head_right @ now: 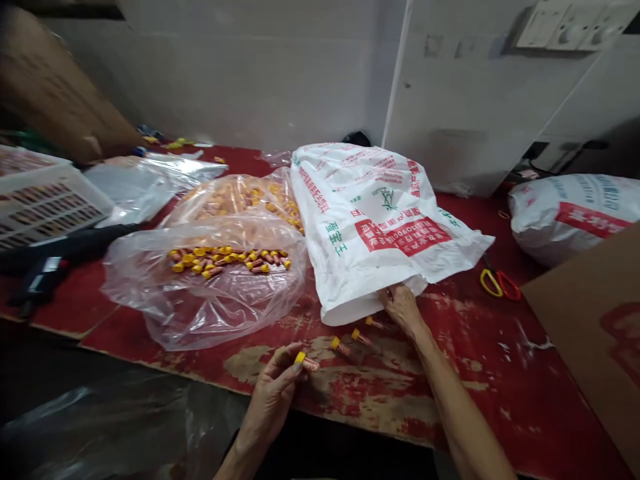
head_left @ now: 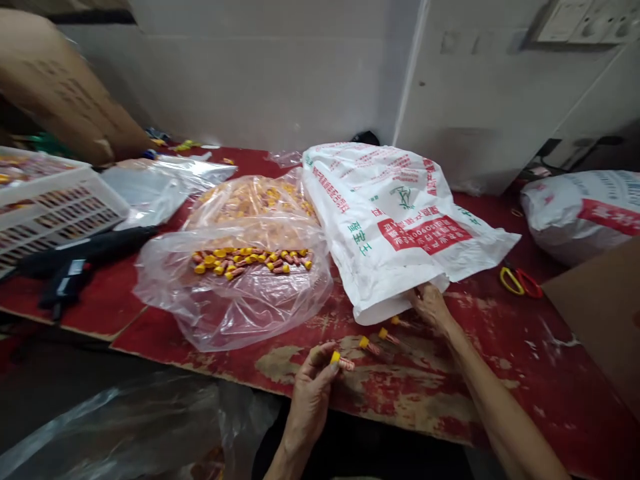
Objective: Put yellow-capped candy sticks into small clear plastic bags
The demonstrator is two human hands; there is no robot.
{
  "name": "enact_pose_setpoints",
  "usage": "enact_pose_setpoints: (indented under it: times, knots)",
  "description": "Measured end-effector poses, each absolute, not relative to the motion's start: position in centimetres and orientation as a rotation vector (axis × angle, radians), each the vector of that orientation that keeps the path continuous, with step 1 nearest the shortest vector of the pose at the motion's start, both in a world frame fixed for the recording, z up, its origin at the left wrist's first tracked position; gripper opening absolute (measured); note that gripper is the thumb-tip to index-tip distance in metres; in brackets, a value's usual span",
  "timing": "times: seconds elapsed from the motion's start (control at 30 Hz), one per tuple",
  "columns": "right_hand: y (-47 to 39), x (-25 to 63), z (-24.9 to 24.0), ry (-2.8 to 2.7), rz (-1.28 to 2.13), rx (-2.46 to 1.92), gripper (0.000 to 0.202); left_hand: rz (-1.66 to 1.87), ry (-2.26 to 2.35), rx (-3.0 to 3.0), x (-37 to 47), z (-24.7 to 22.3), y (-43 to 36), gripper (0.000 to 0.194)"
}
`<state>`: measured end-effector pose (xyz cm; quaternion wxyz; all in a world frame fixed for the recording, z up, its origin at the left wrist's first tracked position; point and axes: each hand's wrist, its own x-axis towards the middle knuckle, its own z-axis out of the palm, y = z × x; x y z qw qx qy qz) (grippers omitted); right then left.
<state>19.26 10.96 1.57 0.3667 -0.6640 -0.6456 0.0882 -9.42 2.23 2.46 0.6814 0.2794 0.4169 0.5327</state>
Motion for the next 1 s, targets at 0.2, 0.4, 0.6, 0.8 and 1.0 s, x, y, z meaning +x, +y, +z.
enact_pose_setpoints:
  times: [0.2,0.4,0.6,0.8,1.0]
  knots:
    - [-0.1,17.6,2.9,-1.681,0.748,-1.403,0.031,1.107,0.816,0.592,-6.5,3.0,2.1,0.032]
    - [-2.2,15.1,2.4,-1.714,0.857,-1.301,0.027,1.162,0.841,0.594,-4.5,2.8,1.5,0.033]
    - [-2.2,13.2,1.5,-1.647,0.851,-1.409,0.019,1.196,0.873,0.601,-5.3,3.0,1.5,0.033]
    - [-2.1,12.5,0.8,-0.986,0.964,-1.197,0.04,1.171,0.86,0.526,-5.0,3.0,1.2,0.031]
    - [-2.4,9.8,1.2,-0.969,1.039,-1.208,0.035,1.157,0.879,0.532,-3.9,2.4,-0.1,0.034]
